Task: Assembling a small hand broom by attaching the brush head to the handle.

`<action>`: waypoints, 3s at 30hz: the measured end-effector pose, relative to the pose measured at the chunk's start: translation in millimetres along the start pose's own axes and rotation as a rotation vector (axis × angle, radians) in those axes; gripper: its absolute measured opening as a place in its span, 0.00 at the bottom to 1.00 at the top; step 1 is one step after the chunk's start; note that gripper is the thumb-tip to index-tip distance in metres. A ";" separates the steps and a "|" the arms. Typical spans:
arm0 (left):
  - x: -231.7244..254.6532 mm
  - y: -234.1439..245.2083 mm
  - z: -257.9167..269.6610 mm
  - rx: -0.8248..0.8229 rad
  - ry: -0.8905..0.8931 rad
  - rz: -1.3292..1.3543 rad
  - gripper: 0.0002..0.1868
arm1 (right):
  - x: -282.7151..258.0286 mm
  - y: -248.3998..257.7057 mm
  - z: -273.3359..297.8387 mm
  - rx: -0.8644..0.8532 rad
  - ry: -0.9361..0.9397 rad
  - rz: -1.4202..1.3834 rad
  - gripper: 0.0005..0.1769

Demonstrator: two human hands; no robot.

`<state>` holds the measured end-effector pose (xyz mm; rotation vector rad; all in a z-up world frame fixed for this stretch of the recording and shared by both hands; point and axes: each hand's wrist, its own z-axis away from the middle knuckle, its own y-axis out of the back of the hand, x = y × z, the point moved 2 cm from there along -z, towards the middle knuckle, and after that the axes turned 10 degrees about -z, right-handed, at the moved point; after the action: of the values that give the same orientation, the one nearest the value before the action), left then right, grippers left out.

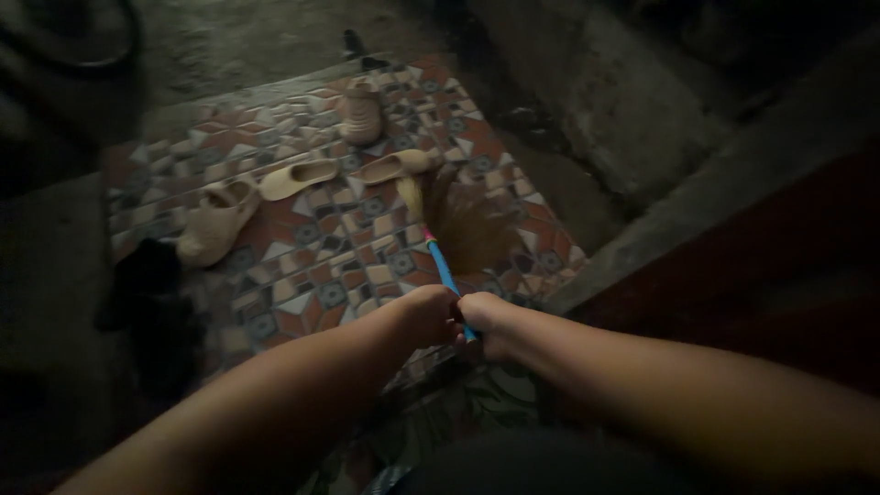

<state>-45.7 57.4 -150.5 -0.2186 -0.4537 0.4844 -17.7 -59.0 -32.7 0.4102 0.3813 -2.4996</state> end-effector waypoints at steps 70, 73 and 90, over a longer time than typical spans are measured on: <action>14.7 -35.0 103.9 -0.302 -0.147 -0.142 0.27 | -3.9 27.2 -58.4 0.116 0.203 -0.060 0.07; 2.4 -1.4 110.3 -0.289 -0.157 -0.118 0.27 | -8.3 -19.6 -30.4 0.118 0.092 -0.014 0.08; -95.3 173.8 209.2 0.351 -0.016 0.302 0.14 | 51.6 -234.8 -29.7 -0.326 -0.239 0.104 0.11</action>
<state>-288.2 180.6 -55.1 0.0580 -0.3447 0.8523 -188.2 113.0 -36.8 0.0006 0.6385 -2.2971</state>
